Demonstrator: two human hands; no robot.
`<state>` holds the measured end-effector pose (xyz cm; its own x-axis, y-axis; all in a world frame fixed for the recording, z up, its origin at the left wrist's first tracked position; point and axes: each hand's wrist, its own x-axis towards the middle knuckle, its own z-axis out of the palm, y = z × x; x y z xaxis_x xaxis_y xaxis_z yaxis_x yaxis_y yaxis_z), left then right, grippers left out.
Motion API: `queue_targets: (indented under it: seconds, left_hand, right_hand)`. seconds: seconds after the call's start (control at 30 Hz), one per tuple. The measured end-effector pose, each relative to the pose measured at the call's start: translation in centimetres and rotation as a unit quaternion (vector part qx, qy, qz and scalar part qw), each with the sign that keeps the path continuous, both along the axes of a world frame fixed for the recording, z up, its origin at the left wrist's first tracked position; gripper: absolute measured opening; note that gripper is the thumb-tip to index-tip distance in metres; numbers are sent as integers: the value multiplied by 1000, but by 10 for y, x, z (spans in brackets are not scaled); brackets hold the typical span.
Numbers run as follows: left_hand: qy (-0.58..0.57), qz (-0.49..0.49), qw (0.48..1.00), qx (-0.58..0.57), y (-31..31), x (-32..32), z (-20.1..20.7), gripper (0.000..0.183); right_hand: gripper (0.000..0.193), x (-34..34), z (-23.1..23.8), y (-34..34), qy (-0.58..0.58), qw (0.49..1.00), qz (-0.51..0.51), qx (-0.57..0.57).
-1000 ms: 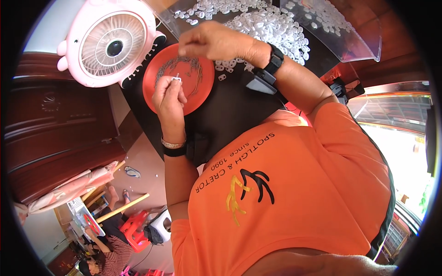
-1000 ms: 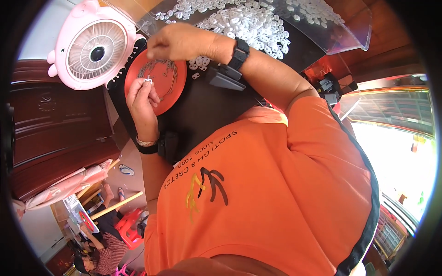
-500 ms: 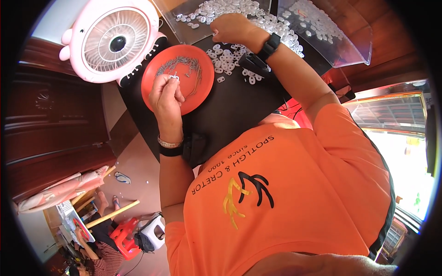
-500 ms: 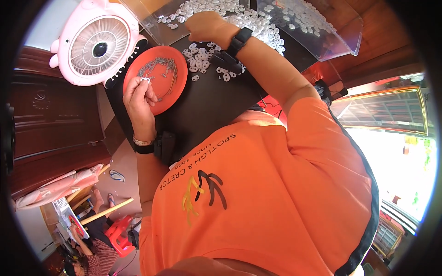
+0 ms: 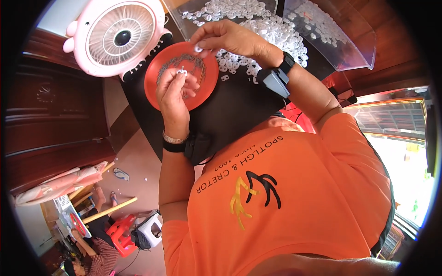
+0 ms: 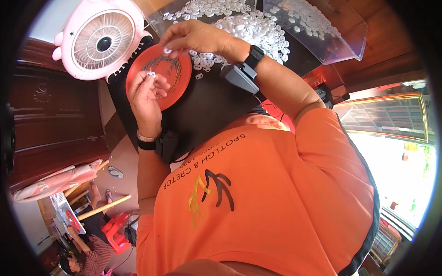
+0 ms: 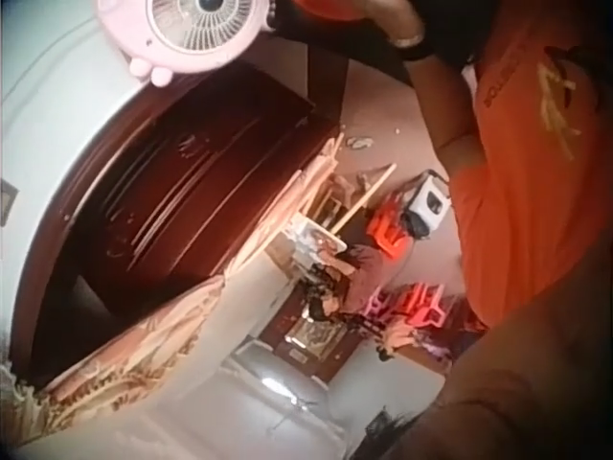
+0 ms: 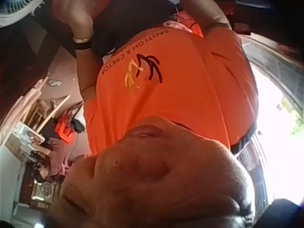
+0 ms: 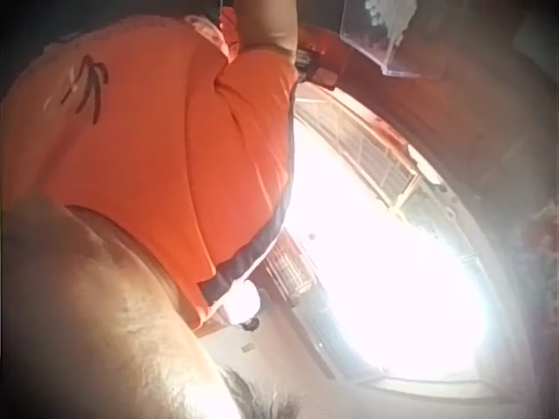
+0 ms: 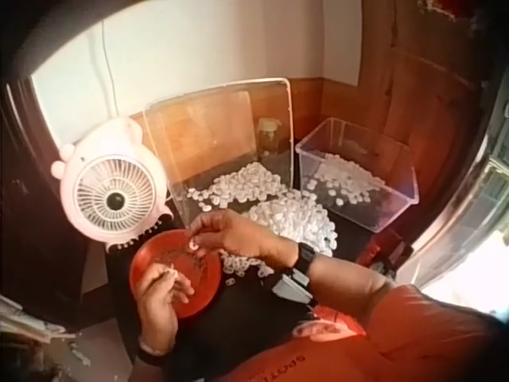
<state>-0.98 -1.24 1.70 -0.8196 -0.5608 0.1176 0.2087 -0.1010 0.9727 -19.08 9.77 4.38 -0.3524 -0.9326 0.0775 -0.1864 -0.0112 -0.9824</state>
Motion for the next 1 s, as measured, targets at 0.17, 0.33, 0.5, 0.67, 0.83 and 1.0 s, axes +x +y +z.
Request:
queue_targets:
  seconds: [0.17, 0.33, 0.5, 0.67, 0.83, 1.0]
  left_hand:
    - [64, -3, 998, 26, 1, -4, 2, 15]
    - [90, 4, 995, 40, -8, -1, -4, 15]
    - [82, 29, 995, 43, -5, -1, -1, 15]
    - [62, 39, 997, 33, -7, 0, -3, 16]
    - [52, 35, 998, 29, -6, 1, -4, 15]
    - [41, 29, 999, 14, -2, 0, -3, 14]
  right_hand:
    - [14, 37, -15, -21, -103, 988, 24, -111]
    - [15, 43, -22, -23, -96, 991, 2, -95]
    - [18, 37, -26, -21, -81, 993, 13, -85]
    - [20, 36, -25, -16, -178, 980, 17, -83]
    - [23, 34, -22, -14, -241, 967, 14, -84]
    - [30, 35, -26, -15, -76, 993, 26, -87]
